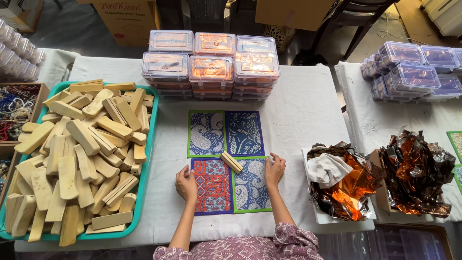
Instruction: Wrapping sandalwood sticks in foil and organizing them.
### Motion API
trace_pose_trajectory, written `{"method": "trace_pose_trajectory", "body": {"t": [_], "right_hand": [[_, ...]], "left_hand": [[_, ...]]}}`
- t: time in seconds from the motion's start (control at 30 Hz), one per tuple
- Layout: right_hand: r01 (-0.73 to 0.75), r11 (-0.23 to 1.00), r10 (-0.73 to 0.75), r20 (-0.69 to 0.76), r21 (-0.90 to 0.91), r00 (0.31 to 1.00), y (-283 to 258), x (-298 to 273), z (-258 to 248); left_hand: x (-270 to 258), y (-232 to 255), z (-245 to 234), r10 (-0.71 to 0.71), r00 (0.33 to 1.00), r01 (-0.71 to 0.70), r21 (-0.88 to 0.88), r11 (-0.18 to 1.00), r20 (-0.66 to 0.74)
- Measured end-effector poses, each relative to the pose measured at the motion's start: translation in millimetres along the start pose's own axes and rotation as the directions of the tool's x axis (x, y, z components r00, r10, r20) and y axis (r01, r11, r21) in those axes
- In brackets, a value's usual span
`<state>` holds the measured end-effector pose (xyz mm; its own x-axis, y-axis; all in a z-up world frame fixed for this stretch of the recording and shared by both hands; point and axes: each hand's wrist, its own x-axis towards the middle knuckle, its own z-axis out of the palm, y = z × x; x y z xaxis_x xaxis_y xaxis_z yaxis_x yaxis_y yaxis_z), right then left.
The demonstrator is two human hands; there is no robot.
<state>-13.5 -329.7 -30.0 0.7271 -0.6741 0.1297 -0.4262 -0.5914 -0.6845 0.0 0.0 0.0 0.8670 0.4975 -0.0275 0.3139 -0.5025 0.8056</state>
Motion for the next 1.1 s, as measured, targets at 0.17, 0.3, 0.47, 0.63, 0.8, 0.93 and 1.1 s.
{"method": "trace_pose_trajectory", "body": {"t": [0.17, 0.3, 0.47, 0.63, 0.8, 0.93, 1.1], "right_hand": [[-0.032, 0.998, 0.036, 0.066, -0.055, 0.997, -20.4, 27.2, 19.2], [-0.213, 0.972, 0.226, 0.150, -0.098, 0.962, -22.8, 41.3, 24.3], [-0.257, 0.966, 0.251, 0.173, 0.012, 0.952, -2.7, 53.0, 30.8], [-0.202, 0.979, 0.201, 0.171, -0.012, 0.965, 3.2, 52.3, 35.5], [-0.187, 0.982, 0.184, 0.116, 0.013, 0.976, 9.5, 54.1, 44.5], [-0.194, 0.981, 0.190, 0.129, 0.023, 0.973, 7.8, 55.0, 39.9], [-0.056, 0.985, 0.059, 0.016, -0.165, 0.998, -18.8, 42.9, 27.6]], "left_hand": [[52.8, -23.2, 32.4, 0.131, 0.991, -0.133, -0.089, 0.987, -0.026], [68.1, -6.3, 37.5, 0.045, 0.992, -0.048, 0.022, 0.999, 0.114], [71.6, -26.0, 51.2, 0.129, 0.990, -0.129, -0.009, 0.992, 0.058], [67.3, -10.8, 42.1, 0.116, 0.990, -0.116, -0.009, 0.993, 0.075], [68.0, 13.4, 41.3, 0.116, 0.985, -0.136, 0.164, 0.977, 0.127], [79.8, -20.8, 63.0, 0.165, 0.981, -0.178, 0.124, 0.976, 0.107], [88.3, -25.3, 64.1, 0.145, 0.977, -0.169, 0.152, 0.974, 0.159]]}}
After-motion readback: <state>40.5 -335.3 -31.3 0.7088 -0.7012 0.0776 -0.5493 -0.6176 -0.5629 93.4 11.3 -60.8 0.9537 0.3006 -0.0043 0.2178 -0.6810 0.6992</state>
